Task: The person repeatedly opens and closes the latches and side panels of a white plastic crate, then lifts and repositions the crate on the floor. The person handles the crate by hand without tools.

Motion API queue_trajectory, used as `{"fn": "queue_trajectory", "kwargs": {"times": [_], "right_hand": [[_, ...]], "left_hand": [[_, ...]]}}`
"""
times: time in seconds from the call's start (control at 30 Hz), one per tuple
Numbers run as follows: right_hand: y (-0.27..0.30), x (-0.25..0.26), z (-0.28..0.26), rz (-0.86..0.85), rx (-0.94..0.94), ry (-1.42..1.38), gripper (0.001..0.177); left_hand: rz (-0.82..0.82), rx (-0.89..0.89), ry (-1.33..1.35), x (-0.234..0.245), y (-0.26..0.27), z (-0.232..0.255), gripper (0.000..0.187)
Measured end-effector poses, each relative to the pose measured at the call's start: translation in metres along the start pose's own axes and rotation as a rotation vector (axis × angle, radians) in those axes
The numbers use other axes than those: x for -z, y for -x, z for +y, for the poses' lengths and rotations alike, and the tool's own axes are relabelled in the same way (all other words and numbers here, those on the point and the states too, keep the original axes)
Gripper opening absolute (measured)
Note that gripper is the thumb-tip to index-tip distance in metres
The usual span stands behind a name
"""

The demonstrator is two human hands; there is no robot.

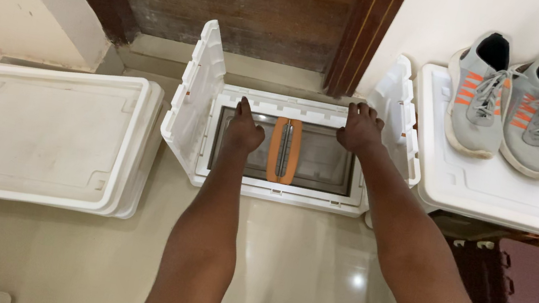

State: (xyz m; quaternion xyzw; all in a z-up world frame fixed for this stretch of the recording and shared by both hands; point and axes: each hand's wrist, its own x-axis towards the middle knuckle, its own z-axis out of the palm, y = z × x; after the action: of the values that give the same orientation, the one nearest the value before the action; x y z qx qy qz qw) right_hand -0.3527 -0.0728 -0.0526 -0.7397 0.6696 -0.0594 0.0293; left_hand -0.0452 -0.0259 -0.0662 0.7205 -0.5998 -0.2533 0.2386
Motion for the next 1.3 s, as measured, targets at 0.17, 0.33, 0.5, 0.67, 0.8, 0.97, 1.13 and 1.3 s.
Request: {"fn": "queue_trajectory", "kwargs": {"times": [0.17,0.33,0.5,0.67,0.8,0.97,1.13,1.3], "right_hand": [[0.016,0.034,0.014,0.289,0.022,0.051,0.070],[0.029,0.064,0.029,0.325,-0.109,0.104,0.069],[0.033,0.086,0.039,0.197,-0.246,0.004,0.059],[0.036,0.094,0.040,0.147,-0.318,-0.067,0.044],[0.041,0.097,0.037,-0.014,-0.352,-0.117,0.034],[0.041,0.097,0.022,-0.021,-0.220,-0.103,0.040],[0.038,0.093,0.006,-0.111,-0.292,-0.151,0.041],[0.035,0.089,0.011,-0.142,-0.165,-0.072,0.043]], "left_hand": [[0.205,-0.104,-0.205,0.037,0.003,0.020,0.086],[0.377,-0.176,-0.351,0.077,0.019,0.031,0.073],[0.523,-0.061,-0.419,0.106,0.035,0.040,0.073],[0.556,0.162,-0.448,0.127,0.045,0.041,0.087],[0.495,0.369,-0.348,0.131,0.044,0.034,0.091],[0.441,0.331,-0.265,0.126,0.042,0.026,0.063],[0.375,0.283,-0.234,0.112,0.035,0.035,0.040],[0.329,0.230,-0.235,0.102,0.027,0.035,0.047]]}}
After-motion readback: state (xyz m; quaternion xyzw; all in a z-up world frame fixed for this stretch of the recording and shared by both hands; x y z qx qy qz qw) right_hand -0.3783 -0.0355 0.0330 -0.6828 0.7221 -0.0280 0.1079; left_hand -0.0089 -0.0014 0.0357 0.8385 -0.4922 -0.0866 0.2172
